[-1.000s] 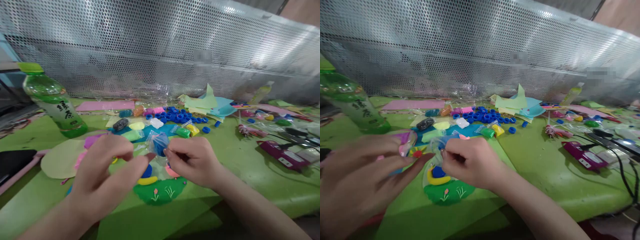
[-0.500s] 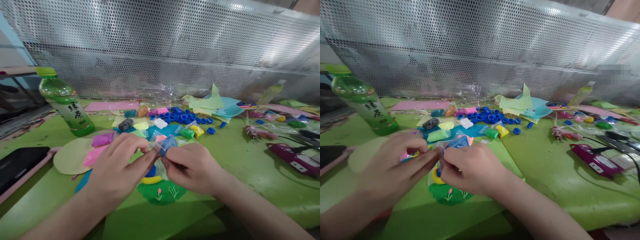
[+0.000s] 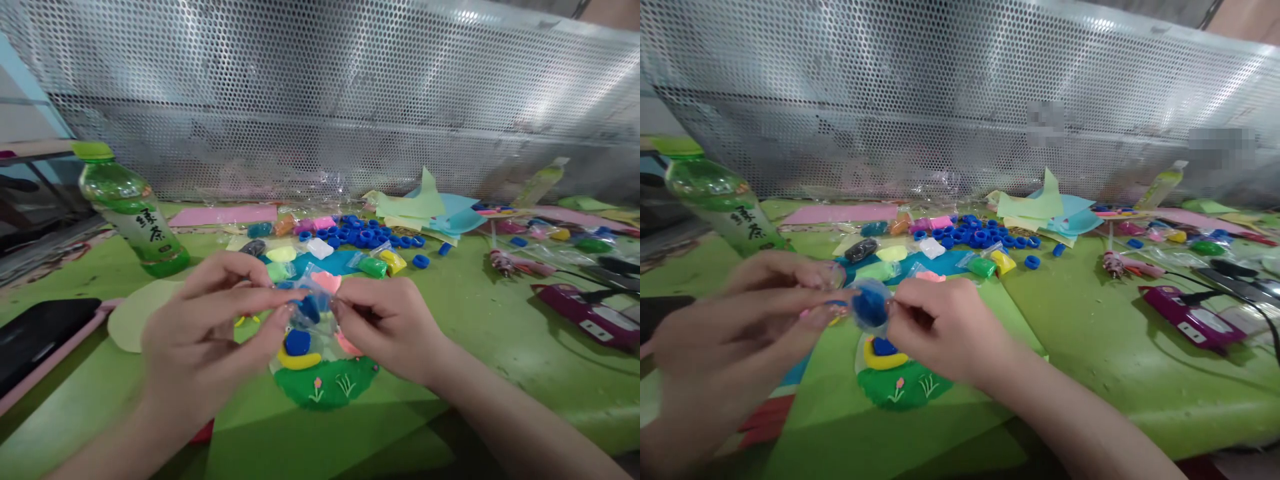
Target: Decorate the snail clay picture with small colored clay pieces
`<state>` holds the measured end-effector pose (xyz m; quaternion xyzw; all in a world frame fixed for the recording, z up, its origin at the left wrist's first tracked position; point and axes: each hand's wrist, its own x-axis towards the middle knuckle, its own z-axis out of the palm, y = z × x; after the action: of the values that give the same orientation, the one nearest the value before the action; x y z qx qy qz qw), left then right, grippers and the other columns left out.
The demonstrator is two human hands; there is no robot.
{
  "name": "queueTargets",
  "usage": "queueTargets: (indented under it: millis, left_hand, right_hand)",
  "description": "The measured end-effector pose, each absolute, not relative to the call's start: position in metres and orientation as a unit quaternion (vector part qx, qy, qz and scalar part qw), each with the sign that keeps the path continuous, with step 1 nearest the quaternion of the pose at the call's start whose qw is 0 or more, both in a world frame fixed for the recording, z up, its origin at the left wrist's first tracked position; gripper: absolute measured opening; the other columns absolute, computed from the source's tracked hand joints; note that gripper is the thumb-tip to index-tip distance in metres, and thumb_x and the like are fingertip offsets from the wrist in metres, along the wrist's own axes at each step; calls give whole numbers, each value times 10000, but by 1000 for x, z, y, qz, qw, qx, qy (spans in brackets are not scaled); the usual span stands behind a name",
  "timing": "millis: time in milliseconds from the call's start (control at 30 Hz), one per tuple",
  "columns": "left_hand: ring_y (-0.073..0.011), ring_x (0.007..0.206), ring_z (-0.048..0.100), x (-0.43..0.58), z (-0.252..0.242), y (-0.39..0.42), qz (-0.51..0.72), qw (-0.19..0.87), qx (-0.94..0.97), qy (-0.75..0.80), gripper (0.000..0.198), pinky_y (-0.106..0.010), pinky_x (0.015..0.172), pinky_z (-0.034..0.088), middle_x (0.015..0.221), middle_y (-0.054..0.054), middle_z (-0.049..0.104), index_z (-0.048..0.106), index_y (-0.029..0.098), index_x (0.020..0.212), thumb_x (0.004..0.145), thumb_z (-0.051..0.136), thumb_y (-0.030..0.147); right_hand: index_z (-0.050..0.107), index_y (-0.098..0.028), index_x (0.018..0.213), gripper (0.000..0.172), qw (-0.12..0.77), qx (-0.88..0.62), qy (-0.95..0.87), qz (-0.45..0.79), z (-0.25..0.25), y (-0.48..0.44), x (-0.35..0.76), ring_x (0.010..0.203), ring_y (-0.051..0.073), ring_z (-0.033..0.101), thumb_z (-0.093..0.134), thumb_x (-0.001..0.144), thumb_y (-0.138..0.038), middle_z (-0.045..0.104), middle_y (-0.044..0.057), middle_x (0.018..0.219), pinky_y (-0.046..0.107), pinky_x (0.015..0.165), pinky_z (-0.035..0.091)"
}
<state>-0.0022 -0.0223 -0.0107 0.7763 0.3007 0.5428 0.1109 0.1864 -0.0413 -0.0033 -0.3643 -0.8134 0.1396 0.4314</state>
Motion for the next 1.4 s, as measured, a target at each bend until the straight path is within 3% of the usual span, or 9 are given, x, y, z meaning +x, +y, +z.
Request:
queueTargets:
  millis: [100, 200, 300, 467, 633, 867, 1167, 1400]
  left_hand:
    - [-105, 762, 543, -1, -14, -15, 553, 349, 706, 273, 182, -190, 543, 457, 836, -1, 542, 712, 351, 840, 765, 637, 202]
    - [-78, 619, 524, 2, -17, -9, 519, 471, 653, 289, 102, -208, 508, 470, 851, -11, 564, 721, 352, 819, 762, 647, 311]
    - [-59, 548, 510, 4, -16, -8, 509, 497, 629, 314, 85, -214, 487, 478, 914, -15, 606, 727, 355, 794, 732, 670, 368]
    - [-119, 644, 563, 6, -9, -11, 501, 523, 629, 283, 107, -202, 478, 484, 745, -28, 620, 714, 303, 832, 778, 624, 327]
    - [-104, 616, 533, 7, -8, -10, 473, 595, 613, 216, 131, -212, 474, 471, 722, -17, 571, 658, 226, 776, 830, 560, 294]
    - [-74, 549, 515, 4, -12, -9, 456, 598, 624, 212, 156, -176, 478, 438, 607, 0, 564, 679, 225, 806, 854, 539, 273]
    - [-103, 543, 516, 0, -17, -7, 435, 614, 619, 223, 323, -243, 523, 444, 567, -9, 570, 676, 203, 678, 882, 451, 312]
    - [-98, 558, 556, 0, -19, -4, 492, 492, 645, 316, 76, -205, 505, 490, 600, 7, 638, 715, 280, 753, 702, 708, 335]
  right_hand:
    - [260, -190, 541, 300, 452, -376, -789, 180, -2, -38, 189, 478, 54, 241, 454, 745, -88, 268, -63, 508, 185, 429, 223]
    - [260, -192, 541, 318, 456, -410, -766, 195, -3, -34, 192, 484, 60, 239, 465, 776, -131, 251, -61, 508, 196, 432, 215]
    - [270, -190, 536, 333, 455, -437, -748, 206, -3, -31, 195, 485, 61, 244, 466, 806, -181, 254, -60, 504, 201, 432, 215]
    - [289, -192, 522, 339, 465, -439, -723, 261, -2, -26, 198, 451, 52, 265, 459, 815, -208, 265, -71, 474, 198, 420, 232]
    - [300, -198, 535, 328, 471, -445, -694, 314, 0, -23, 200, 423, 43, 272, 462, 817, -237, 260, -80, 469, 203, 404, 211]
    - [297, -195, 532, 336, 466, -444, -689, 333, 1, -24, 203, 400, 31, 256, 464, 822, -210, 259, -89, 451, 206, 396, 197]
    - [317, -192, 535, 339, 475, -441, -684, 336, 1, -23, 203, 396, 30, 246, 464, 839, -221, 259, -94, 442, 217, 402, 181]
    - [318, -187, 522, 334, 462, -369, -713, 376, 5, -16, 214, 395, 17, 252, 471, 819, -190, 277, -95, 456, 195, 395, 207]
